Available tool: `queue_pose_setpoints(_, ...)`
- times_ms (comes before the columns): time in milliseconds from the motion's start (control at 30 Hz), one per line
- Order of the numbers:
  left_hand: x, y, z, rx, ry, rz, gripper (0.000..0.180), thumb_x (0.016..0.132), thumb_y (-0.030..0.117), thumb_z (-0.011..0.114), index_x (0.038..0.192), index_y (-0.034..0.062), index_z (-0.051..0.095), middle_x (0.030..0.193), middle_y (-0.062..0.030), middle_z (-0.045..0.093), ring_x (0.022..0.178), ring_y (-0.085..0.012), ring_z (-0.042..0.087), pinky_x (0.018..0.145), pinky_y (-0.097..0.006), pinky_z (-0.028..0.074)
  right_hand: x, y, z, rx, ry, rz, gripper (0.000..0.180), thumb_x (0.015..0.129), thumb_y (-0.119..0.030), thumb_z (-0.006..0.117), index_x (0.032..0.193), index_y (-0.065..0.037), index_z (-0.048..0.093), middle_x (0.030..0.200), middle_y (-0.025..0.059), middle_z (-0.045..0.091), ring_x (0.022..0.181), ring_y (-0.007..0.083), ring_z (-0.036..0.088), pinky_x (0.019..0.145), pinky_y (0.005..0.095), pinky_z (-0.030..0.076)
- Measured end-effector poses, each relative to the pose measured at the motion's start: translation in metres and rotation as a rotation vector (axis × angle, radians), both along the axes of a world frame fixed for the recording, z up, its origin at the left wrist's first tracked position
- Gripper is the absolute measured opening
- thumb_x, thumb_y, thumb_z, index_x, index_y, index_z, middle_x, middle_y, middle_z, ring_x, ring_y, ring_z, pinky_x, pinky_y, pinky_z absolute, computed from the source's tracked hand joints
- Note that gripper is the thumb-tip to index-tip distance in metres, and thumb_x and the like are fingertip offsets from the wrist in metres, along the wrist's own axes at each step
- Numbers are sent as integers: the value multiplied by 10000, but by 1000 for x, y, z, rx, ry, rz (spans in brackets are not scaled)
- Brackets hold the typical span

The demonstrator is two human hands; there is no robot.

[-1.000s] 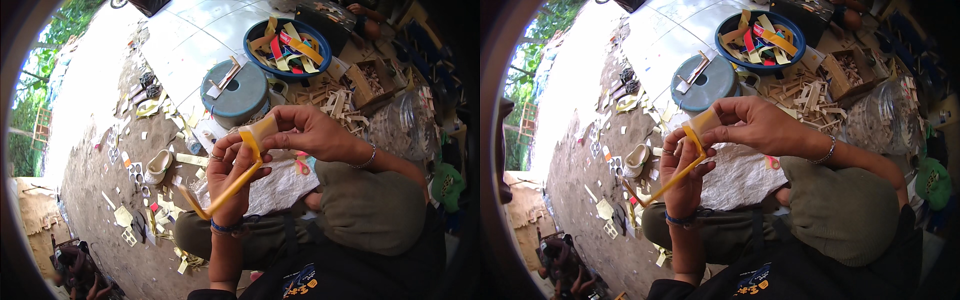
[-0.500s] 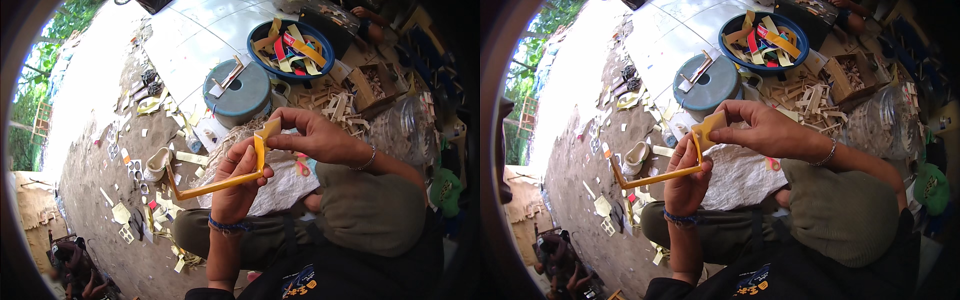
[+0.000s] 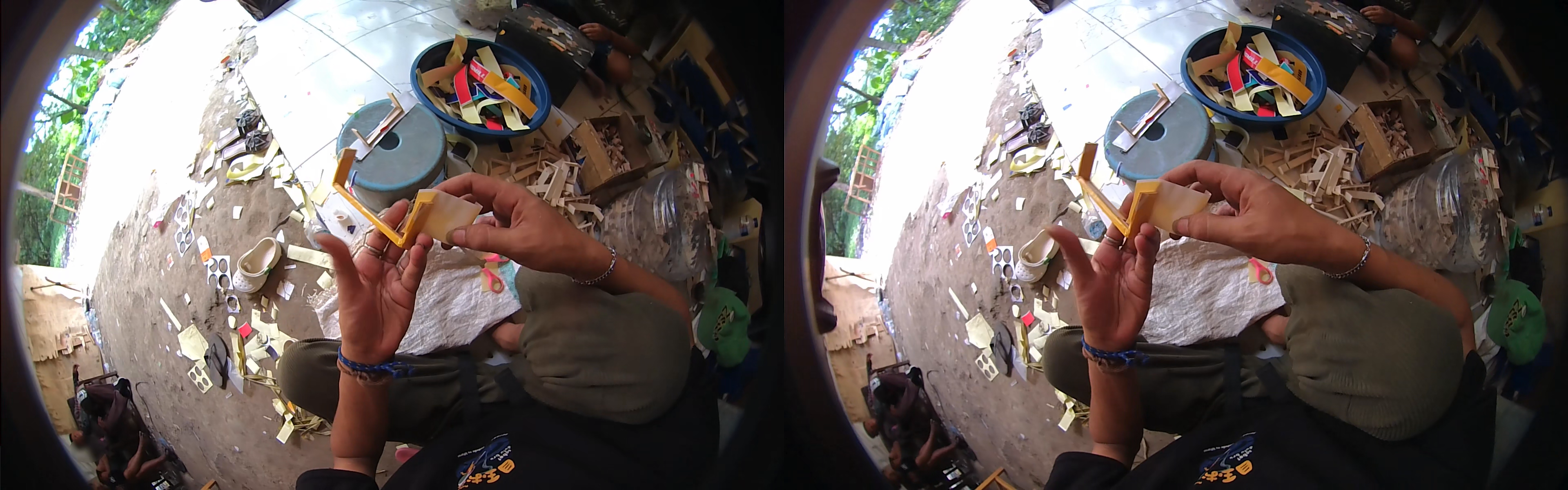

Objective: The person folds a yellow printed cardboard strip into an L-shaped frame and trims it with scissors. They then attach a small white foam piece to the frame and continue folding and cutting to refine the shape.

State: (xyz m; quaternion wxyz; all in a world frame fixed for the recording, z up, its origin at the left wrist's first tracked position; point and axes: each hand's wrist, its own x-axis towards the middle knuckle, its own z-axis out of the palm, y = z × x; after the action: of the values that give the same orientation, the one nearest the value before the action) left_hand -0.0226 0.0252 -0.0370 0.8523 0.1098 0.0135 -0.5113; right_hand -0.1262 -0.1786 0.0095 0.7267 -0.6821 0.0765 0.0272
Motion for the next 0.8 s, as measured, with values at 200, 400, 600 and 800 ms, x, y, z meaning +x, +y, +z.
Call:
queue_pose_setpoints(200,-17,-12,4,477,-491,215,785,947,13,714,1541,24,202,1365,-188,557,1191,-251,650,1042,-359,557,-3,-2,3,126,-2,-43,478,991,-187,710,1405,-27,530,1194,55,677,1092,86,645,925,236,529)
queue_pose_setpoints(400,-19,-18,-3,734,-1088,448,468,928,114,778,1340,81,559,1513,-123,415,1345,-219,504,1016,-383,478,-3,-3,5,122,83,-9,467,968,-112,709,1396,-37,536,1198,22,668,1085,73,637,934,250,515)
queue_pose_setpoints(600,-19,-15,-6,493,-931,389,327,928,62,754,1221,58,611,1322,-119,620,1387,-266,488,1153,-430,358,-6,-4,3,190,19,38,438,996,-124,689,1399,-32,543,1216,37,669,1075,56,636,915,221,528)
queue_pose_setpoints(800,-11,-14,-5,495,-1344,621,366,833,-14,809,1151,34,634,1196,-109,682,1310,-301,562,1120,-443,418,-10,-11,11,7,3,116,502,941,-120,739,1395,-21,550,1375,83,558,1290,160,542,1081,341,451)
